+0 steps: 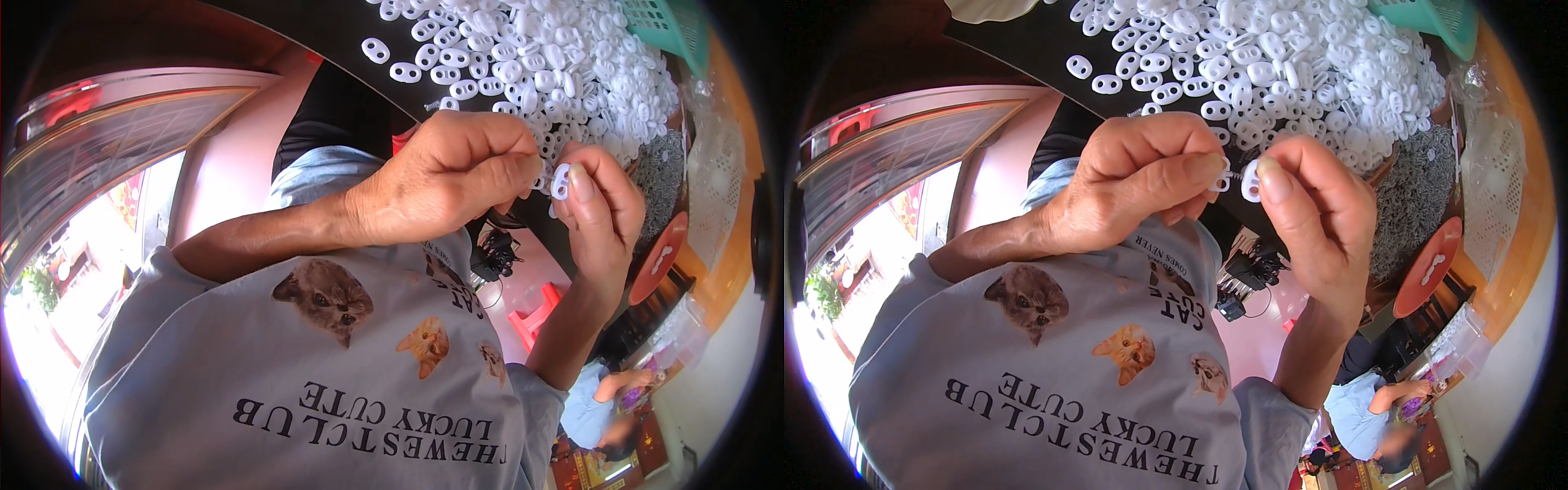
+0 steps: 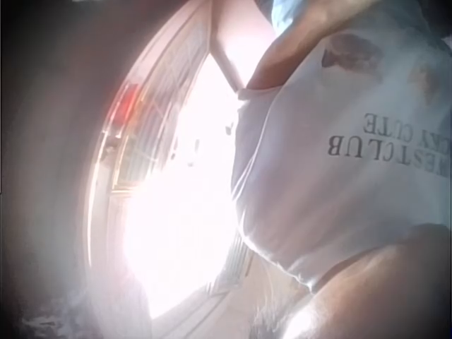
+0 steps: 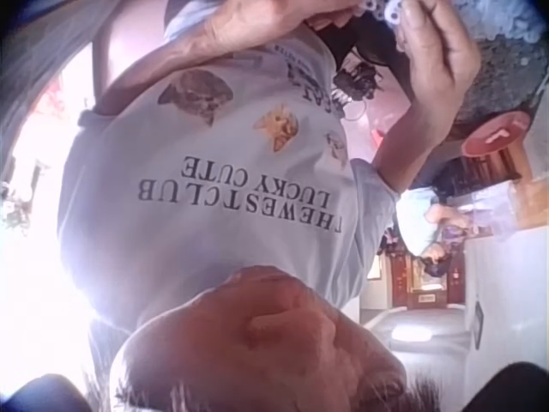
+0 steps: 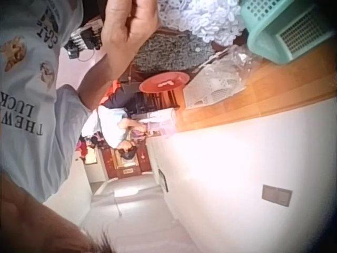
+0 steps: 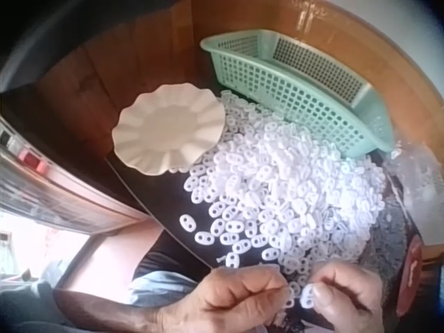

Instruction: Assembling small white plastic parts by connecting them to black plastic components.

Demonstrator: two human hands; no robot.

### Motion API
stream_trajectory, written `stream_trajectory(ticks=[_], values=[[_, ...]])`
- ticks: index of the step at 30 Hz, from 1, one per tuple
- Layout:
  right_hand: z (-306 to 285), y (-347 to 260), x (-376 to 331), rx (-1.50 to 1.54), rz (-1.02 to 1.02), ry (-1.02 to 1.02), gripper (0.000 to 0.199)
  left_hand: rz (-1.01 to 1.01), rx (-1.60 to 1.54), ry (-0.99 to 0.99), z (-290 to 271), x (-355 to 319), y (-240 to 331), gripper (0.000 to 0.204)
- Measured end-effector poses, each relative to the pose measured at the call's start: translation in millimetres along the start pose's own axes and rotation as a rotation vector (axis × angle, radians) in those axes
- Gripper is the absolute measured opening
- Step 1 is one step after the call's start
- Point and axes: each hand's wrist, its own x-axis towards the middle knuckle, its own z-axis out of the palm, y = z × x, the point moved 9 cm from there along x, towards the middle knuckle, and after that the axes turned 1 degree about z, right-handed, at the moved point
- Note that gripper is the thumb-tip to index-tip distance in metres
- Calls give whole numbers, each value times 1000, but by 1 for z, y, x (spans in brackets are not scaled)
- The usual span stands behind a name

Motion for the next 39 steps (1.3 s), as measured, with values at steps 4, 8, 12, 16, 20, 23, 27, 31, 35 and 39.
stream_trajectory(ticks=[4,8,12,16,20,23,27,31,35,39], values=[[3,-3,1,10,8,34,16,-9,-6,-17,1,0,-1,21],[9,-2,0,-18,26,2,16,2,13,-44,3,-3,0,22],[12,-3,-1,-23,-3,16,16,-4,19,-51,2,-5,1,22],[11,-3,-1,-76,12,35,16,-23,17,-40,0,-5,0,21],[17,-15,-2,-378,-76,136,15,-31,40,11,-3,-6,1,23],[32,-39,-8,-599,-524,173,15,-41,27,69,-10,-4,-4,25],[34,-30,-5,-680,-441,137,31,-136,-53,89,-11,-5,-6,23],[35,-35,-5,-700,-476,115,30,-166,-170,74,-11,-7,-14,22],[36,-39,-6,-756,-521,38,29,-208,-192,44,-9,-6,-14,23],[43,-50,-11,-874,-576,-20,29,-199,-27,53,-9,-1,-11,24]])
